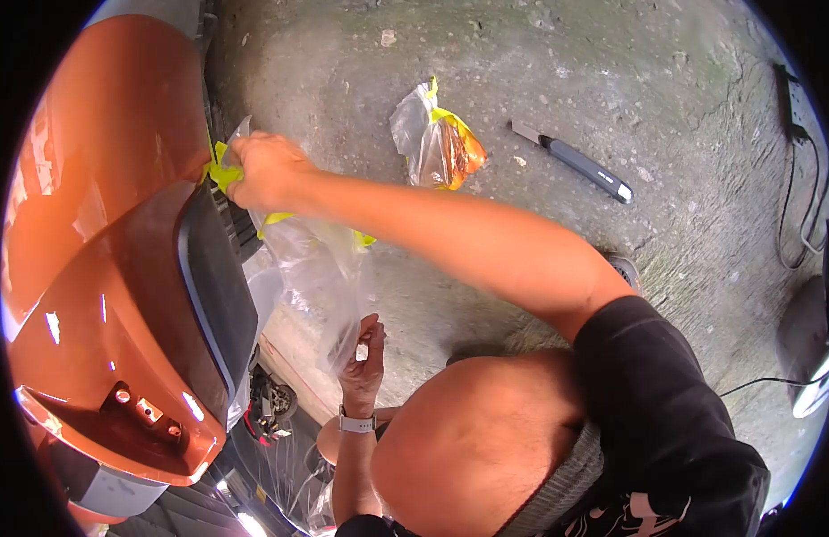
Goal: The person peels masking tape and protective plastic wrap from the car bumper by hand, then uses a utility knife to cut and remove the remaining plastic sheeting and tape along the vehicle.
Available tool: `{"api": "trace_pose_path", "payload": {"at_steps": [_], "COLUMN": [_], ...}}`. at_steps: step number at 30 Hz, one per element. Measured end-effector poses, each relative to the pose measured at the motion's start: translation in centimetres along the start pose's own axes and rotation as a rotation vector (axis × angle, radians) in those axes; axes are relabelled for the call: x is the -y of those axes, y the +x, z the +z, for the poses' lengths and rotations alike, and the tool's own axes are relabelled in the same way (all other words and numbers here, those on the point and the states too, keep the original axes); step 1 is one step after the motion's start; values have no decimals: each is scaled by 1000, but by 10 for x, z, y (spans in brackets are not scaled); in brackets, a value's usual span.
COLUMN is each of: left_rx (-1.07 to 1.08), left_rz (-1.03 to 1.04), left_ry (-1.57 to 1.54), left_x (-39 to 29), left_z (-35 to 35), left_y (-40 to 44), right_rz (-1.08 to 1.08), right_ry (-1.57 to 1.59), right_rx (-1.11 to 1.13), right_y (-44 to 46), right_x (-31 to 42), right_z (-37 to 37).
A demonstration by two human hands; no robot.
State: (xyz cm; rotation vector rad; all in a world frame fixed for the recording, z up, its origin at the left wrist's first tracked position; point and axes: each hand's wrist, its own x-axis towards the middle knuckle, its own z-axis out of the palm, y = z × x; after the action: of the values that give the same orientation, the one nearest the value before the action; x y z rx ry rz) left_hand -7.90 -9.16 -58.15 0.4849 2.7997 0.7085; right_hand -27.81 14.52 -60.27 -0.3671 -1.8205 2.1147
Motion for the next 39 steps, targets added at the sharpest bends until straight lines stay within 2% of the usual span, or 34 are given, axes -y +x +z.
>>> {"api": "trace_pose_path", "payload": {"at_steps": [2, 4, 5, 8, 10, 11, 13, 16, 18, 21, 22, 23, 24, 25, 27, 28, 29, 31, 32, 34, 35, 36, 37, 38, 39], "left_rx": [-3, -9, -19, -83, -139, -168, -234, -295, -314, -340, -324, -310, -316, -352, -292, -311, -336, -337, -351, -359, -338, -301, -332, -322, -313], "left_rz": [35, 67, 15, -47, -45, 19, 142, 179, 190, 127, 103, 70, 118, 103, 32, -68, -72, 62, 77, 127, 189, 126, 116, 267, 415], "left_ry": [14, 25, -16, -61, -76, -30, 65, 181, 214, 186, 239, 294, 310, 301, 364, 385, 362, 459, 345, 209, 100, 270, 247, 302, 360], "left_x": [-7, -8, -5, 10, 15, 14, 6, -19, -16, -1, 2, 7, 20, 32, 50, 48, 54, 74, 78, 76, 73, 77, 71, 54, 42], "left_z": [0, -2, -4, -15, -26, -33, -48, -69, -86, -92, -92, -94, -97, -102, -110, -113, -115, -125, -128, -134, -141, -149, -156, -163, -168], "left_y": [0, -3, -7, -13, -9, -4, 4, 23, 29, 41, 41, 38, 37, 36, 32, 28, 28, 31, 33, 36, 35, 31, 26, 21, 18], "right_rz": [132, 158, 184, 274, 206, 140, 161, 156, 303, 310, 366, 448, 544, 555, 564, 591, 571, 602, 587, 641, 627, 642, 662, 656, 713], "right_ry": [295, 333, 374, 352, 264, 180, 156, 87, -29, 139, 93, 245, 82, 179, 300, 87, 61, 217, 186, 486, 454, 508, 559, 523, 484], "right_rx": [154, 139, 123, 175, 106, 37, 13, -30, 112, 97, 94, 114, 180, 195, 242, 219, 229, 486, 497, 539, 560, 540, 519, 538, 385], "right_y": [14, 21, 25, 40, 43, 44, 48, 53, 38, -3, -20, -23, -40, -56, -76, -80, -83, -84, -86, -90, -95, -101, -106, -108, -107], "right_x": [-4, -11, -14, -21, -27, -31, -45, -81, -104, -166, -157, -194, -168, -156, -147, -157, -167, -183, -183, -174, -162, -149, -138, -138, -146], "right_z": [6, 7, 5, -16, -14, -12, -14, -38, -51, -52, -62, -62, -86, -103, -127, -137, -145, -161, -166, -174, -177, -180, -184, -193, -204]}}
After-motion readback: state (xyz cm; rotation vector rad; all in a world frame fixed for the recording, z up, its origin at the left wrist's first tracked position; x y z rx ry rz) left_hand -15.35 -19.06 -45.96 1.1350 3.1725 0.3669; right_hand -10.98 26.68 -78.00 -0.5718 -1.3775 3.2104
